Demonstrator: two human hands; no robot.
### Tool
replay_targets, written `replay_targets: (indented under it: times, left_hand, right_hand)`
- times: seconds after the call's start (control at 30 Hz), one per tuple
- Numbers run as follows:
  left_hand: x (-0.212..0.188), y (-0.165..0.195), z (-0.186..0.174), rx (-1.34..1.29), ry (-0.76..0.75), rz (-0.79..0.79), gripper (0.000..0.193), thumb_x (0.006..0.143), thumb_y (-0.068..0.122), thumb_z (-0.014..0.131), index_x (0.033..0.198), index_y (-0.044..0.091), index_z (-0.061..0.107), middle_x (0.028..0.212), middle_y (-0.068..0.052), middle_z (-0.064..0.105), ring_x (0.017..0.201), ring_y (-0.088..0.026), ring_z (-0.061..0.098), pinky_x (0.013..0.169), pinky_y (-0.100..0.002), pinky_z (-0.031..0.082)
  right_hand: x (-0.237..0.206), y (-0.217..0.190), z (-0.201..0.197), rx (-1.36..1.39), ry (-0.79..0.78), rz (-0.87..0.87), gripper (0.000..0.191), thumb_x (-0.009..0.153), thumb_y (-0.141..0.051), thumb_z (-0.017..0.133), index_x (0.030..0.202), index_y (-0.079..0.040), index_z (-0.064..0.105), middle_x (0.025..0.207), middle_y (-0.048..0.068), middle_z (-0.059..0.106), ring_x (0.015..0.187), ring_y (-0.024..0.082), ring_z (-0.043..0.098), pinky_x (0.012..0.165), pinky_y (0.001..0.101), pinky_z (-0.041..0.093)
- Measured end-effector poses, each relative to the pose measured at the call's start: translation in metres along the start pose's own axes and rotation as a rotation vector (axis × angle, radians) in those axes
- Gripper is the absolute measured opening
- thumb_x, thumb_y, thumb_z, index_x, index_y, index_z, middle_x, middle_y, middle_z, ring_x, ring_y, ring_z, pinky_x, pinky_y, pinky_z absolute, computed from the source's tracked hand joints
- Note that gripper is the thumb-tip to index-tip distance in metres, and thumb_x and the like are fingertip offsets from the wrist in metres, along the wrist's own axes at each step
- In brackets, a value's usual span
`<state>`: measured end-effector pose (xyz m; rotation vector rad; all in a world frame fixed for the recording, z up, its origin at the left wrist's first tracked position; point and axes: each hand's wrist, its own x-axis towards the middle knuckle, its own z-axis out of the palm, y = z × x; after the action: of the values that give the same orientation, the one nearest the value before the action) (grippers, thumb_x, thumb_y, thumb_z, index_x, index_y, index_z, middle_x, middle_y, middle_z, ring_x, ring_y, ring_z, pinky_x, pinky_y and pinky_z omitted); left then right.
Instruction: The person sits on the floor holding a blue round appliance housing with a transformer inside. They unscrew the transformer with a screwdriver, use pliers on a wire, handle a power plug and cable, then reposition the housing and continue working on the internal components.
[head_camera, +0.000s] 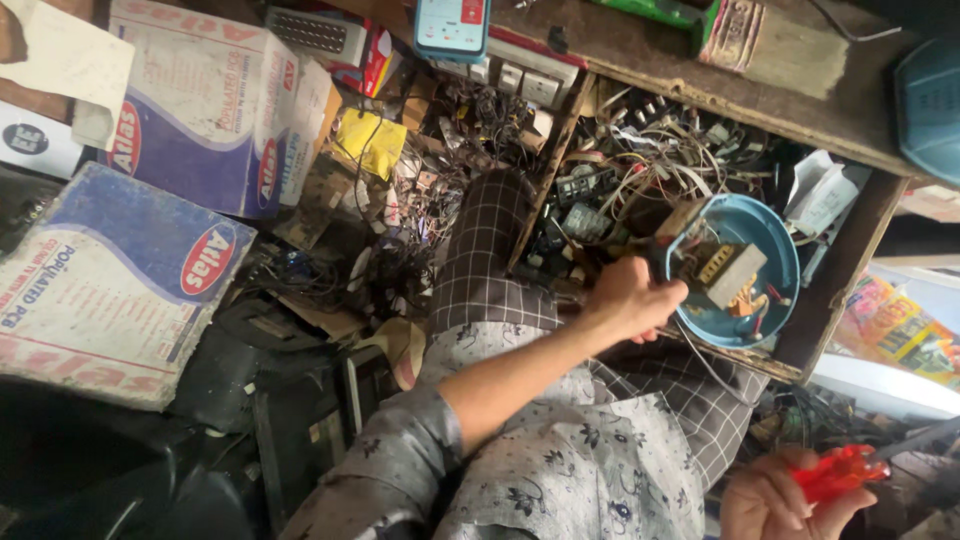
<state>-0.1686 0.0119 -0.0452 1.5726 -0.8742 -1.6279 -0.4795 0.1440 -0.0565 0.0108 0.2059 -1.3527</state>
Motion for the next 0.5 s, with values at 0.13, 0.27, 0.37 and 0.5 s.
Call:
replay_targets:
  times: [0.13, 0.27, 0.37, 0.5]
  left_hand:
    - [0.003, -0.003, -0.017, 0.301, 0.190, 0.135, 0.039, 0.081, 0.036, 0.063, 0.068, 0.000, 0.070, 0.064, -0.017, 0.071, 0.056, -0.031, 0.070, 0.056, -0.041, 0.056]
    - [-0.004, -0.020, -0.016, 0.216, 0.255, 0.175, 0.040, 0.077, 0.039, 0.068, 0.068, 0.000, 0.064, 0.065, -0.018, 0.069, 0.060, -0.031, 0.070, 0.060, -0.043, 0.055]
    - [-0.010, -0.031, -0.012, -0.001, 0.267, 0.180, 0.029, 0.081, 0.028, 0.069, 0.075, 0.000, 0.062, 0.064, -0.015, 0.071, 0.056, -0.022, 0.071, 0.054, -0.036, 0.057]
    - [-0.017, -0.033, -0.015, -0.398, 0.090, 0.174, 0.028, 0.090, 0.017, 0.068, 0.103, -0.005, 0.056, 0.084, -0.014, 0.070, 0.058, -0.016, 0.069, 0.043, -0.029, 0.057]
  right_hand:
    - [-0.025, -0.009, 0.004, -0.354, 0.046, -0.004, 0.043, 0.108, -0.030, 0.071, 0.142, -0.007, 0.059, 0.121, 0.018, 0.062, 0.069, 0.014, 0.053, 0.054, 0.0247, 0.047]
    - [-0.058, -0.014, 0.025, -0.796, 0.165, -0.082, 0.052, 0.098, -0.014, 0.071, 0.146, 0.002, 0.061, 0.121, 0.021, 0.064, 0.069, 0.015, 0.056, 0.049, 0.0218, 0.044]
    - [-0.081, -0.011, 0.039, -1.112, 0.289, -0.247, 0.042, 0.096, -0.010, 0.072, 0.132, 0.008, 0.062, 0.107, 0.019, 0.068, 0.078, 0.016, 0.060, 0.063, 0.0238, 0.045]
    - [-0.103, -0.004, 0.053, -1.514, 0.456, -0.401, 0.027, 0.100, 0.005, 0.074, 0.125, 0.011, 0.066, 0.106, 0.017, 0.072, 0.080, 0.012, 0.065, 0.070, 0.0204, 0.051]
